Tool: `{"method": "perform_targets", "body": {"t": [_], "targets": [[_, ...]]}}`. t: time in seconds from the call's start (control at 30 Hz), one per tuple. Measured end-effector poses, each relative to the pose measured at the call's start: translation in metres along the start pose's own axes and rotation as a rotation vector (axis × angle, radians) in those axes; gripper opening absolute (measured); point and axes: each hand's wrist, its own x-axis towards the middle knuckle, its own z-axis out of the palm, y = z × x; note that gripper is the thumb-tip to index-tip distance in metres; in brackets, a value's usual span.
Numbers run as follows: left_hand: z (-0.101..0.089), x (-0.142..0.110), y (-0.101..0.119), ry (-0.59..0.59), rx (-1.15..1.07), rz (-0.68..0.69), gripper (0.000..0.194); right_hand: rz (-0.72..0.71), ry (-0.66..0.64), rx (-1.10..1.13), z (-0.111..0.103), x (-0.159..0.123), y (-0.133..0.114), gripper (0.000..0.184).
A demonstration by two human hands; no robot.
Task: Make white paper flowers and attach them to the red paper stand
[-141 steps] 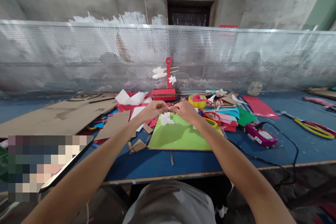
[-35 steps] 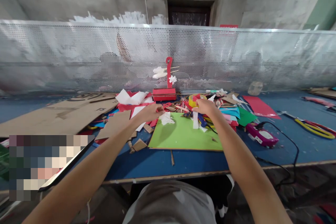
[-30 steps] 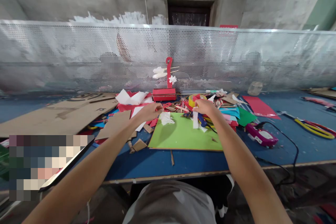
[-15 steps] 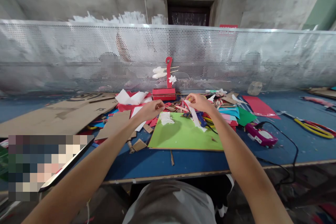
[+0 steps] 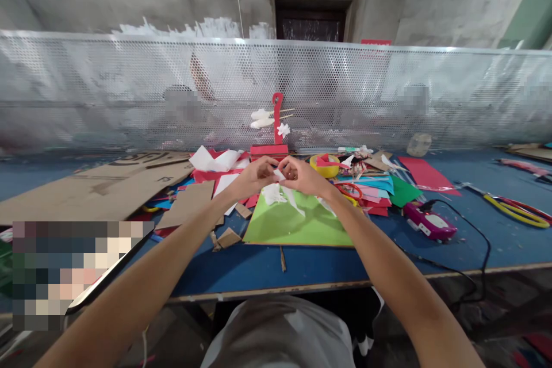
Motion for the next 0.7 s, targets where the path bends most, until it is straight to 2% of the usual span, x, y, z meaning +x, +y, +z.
{"method": "perform_targets", "body": {"t": [0.2,0.37,0.47,0.57,0.7], "targets": [[-0.0058,0.0008,-0.0039,0.056,-0.033,0.028,0.032,0.038,-0.062,0.048,0.0019,0.0009,0.0039,0.034],[-0.0029,-0.001,0.0017,-0.003,-0.041,-0.013,0.04,0.057,-0.059,0.116,0.0047,0.0019,0.0078,0.037],[0.0001,-0.0008,0.0024,-0.013,-0.022,0.009,0.037,0.073,-0.045,0.12,0.0081,0.0026,0.0078,0.04],[-0.0013,0.0005,0.0001,0.063,-0.035,0.053,0.031,0.091,-0.029,0.114,0.0093,0.0031,0.0055,0.041],[-0.0082,0.0026,-0.0042,0.179,-0.051,0.055,0.027,0.085,-0.036,0.054,0.0043,0.0041,0.0058,0.027]]}}
